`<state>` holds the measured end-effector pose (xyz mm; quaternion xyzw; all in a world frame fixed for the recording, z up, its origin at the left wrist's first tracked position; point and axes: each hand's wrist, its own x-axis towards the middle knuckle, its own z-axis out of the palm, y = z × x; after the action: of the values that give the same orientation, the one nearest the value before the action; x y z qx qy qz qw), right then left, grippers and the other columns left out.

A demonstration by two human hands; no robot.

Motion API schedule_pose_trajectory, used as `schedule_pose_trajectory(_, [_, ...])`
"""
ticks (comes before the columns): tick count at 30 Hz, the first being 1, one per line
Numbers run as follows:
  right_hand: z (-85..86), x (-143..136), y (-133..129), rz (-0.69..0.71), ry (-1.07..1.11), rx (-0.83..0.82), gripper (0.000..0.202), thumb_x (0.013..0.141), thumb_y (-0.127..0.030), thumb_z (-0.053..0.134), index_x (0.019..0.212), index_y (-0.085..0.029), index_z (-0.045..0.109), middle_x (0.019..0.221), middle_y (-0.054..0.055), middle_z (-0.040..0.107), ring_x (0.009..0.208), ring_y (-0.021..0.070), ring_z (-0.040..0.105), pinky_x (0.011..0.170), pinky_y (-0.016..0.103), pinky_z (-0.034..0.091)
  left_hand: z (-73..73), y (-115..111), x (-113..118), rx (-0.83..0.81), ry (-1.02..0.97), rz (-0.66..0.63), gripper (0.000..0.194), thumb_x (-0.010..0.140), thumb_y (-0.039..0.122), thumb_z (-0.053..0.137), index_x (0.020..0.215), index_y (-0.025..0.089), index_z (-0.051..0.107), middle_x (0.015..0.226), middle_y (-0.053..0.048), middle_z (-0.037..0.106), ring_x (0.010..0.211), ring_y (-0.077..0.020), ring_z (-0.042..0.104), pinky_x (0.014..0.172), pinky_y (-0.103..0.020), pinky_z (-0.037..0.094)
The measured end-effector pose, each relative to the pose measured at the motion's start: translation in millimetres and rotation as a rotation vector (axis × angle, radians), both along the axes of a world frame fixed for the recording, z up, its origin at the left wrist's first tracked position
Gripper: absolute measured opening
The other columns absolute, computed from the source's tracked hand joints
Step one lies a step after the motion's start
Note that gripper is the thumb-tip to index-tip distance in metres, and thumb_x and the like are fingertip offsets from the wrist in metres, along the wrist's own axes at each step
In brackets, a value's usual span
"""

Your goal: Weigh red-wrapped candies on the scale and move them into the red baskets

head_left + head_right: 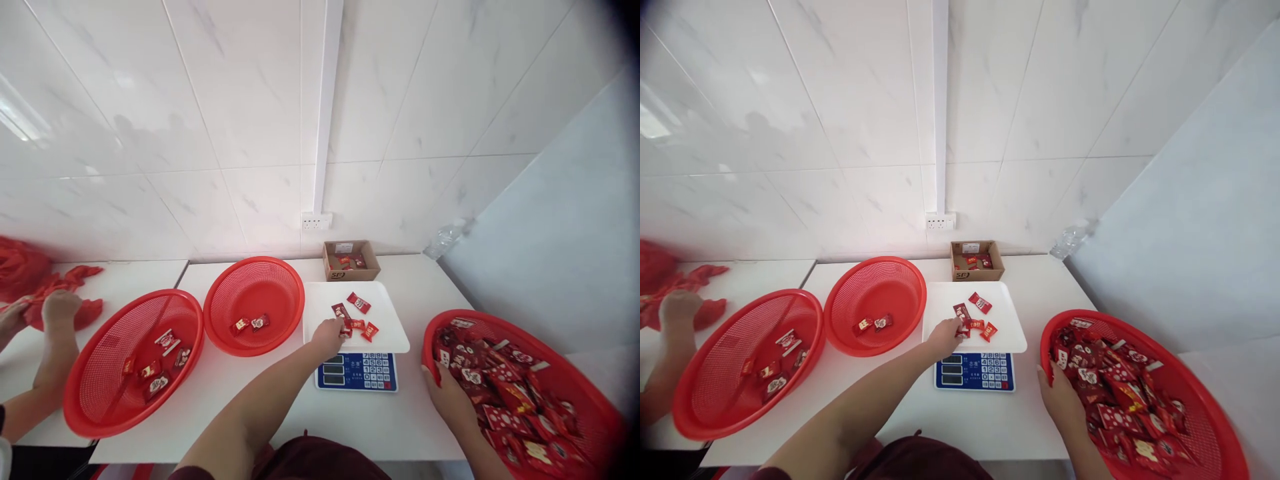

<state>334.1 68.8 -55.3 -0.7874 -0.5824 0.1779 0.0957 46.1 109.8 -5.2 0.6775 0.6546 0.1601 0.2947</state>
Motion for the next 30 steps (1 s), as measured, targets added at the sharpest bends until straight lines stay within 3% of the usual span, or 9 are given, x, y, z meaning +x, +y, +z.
schedule_pose_trajectory(4, [0.9,-1.1,-0.5,-0.004,0.001,-0.024,0.056,0.080,-0.046,0.030,0.120,-0.012,0.050,0.120,0.017,0.058,0.107,0.0285,0.057,0.089,0.039,0.044,5.2,-4.2,-47.3,0.105,0.006,0.208,0.005,0.081,0.021,0.049,0.085,0.021,0.051,0.083,-0.002,0.060,0.074,-0.0140,0.054,0.063,-0.023,0.039])
schedule_pose_trajectory(7, [2.0,-2.3,-1.9,0.004,0.016,-0.035,0.061,0.081,-0.048,0.026,0.123,-0.009,0.048,0.124,0.019,0.055,0.110,0.0306,0.055,0.091,0.040,0.043,13.7,-6.6,-94.0,0.145,0.076,0.353,0.012,0.085,0.023,0.039,0.092,0.020,0.049,0.088,-0.005,0.059,0.079,-0.0162,0.054,0.067,-0.026,0.040])
schedule_pose_trajectory(11, [0.3,-2.0,-2.7,0.021,0.021,-0.032,0.062,0.083,-0.048,0.024,0.123,-0.007,0.047,0.124,0.021,0.055,0.109,0.0319,0.055,0.089,0.041,0.043,21.4,-7.2,-121.1,0.154,0.195,0.355,0.025,0.085,0.019,0.037,0.106,0.016,0.048,0.110,-0.014,0.055,0.098,-0.0235,0.051,0.078,-0.034,0.040])
schedule_pose_trajectory(13, [-2.0,-1.1,-2.4,0.027,0.009,-0.027,0.060,0.082,-0.047,0.025,0.123,-0.008,0.047,0.123,0.020,0.055,0.109,0.0314,0.056,0.089,0.041,0.043,20.4,-2.8,-109.8,0.164,0.231,0.234,0.032,0.084,0.015,0.034,0.113,0.017,0.048,0.121,-0.013,0.050,0.110,-0.0240,0.045,0.089,-0.036,0.036])
schedule_pose_trajectory(16, [-4.7,0.1,-1.5,0.015,-0.012,-0.032,0.058,0.083,-0.046,0.026,0.123,-0.010,0.047,0.123,0.018,0.056,0.107,0.0302,0.057,0.088,0.040,0.043,13.0,9.1,-72.8,0.156,0.246,-0.061,0.043,0.081,0.008,0.034,0.120,0.021,0.048,0.132,-0.006,0.046,0.122,-0.0193,0.036,0.102,-0.033,0.027])
schedule_pose_trajectory(19, [-5.0,0.5,-0.8,0.005,-0.008,-0.052,0.058,0.083,-0.046,0.025,0.124,-0.011,0.046,0.123,0.018,0.056,0.105,0.0300,0.058,0.087,0.039,0.043,3.2,21.4,-34.9,0.118,0.258,-0.321,0.058,0.075,0.005,0.042,0.129,0.026,0.040,0.143,0.000,0.034,0.131,-0.0177,0.026,0.106,-0.033,0.023])
schedule_pose_trajectory(21, [-4.9,0.8,-0.6,-0.003,0.003,-0.068,0.059,0.083,-0.047,0.025,0.126,-0.011,0.045,0.124,0.018,0.055,0.107,0.0299,0.057,0.088,0.039,0.043,-1.3,27.2,-17.8,0.094,0.278,-0.419,0.062,0.074,0.006,0.044,0.133,0.024,0.034,0.146,-0.001,0.029,0.133,-0.0196,0.021,0.107,-0.036,0.022])
schedule_pose_trajectory(25, [-6.3,1.2,-0.8,-0.008,0.020,-0.059,0.061,0.083,-0.047,0.026,0.127,-0.008,0.043,0.129,0.019,0.051,0.115,0.0301,0.052,0.093,0.039,0.041,-1.5,31.9,-4.7,0.093,0.331,-0.473,0.046,0.081,0.009,0.038,0.125,0.019,0.042,0.137,-0.008,0.040,0.131,-0.0217,0.023,0.107,-0.041,0.020])
schedule_pose_trajectory(30, [-7.6,1.2,-0.6,-0.001,0.019,-0.039,0.061,0.082,-0.046,0.026,0.126,-0.007,0.045,0.125,0.021,0.054,0.112,0.0306,0.053,0.091,0.041,0.042,2.3,27.2,-7.3,0.115,0.379,-0.383,0.032,0.083,0.011,0.037,0.113,0.014,0.049,0.119,-0.014,0.049,0.117,-0.0232,0.040,0.100,-0.038,0.030])
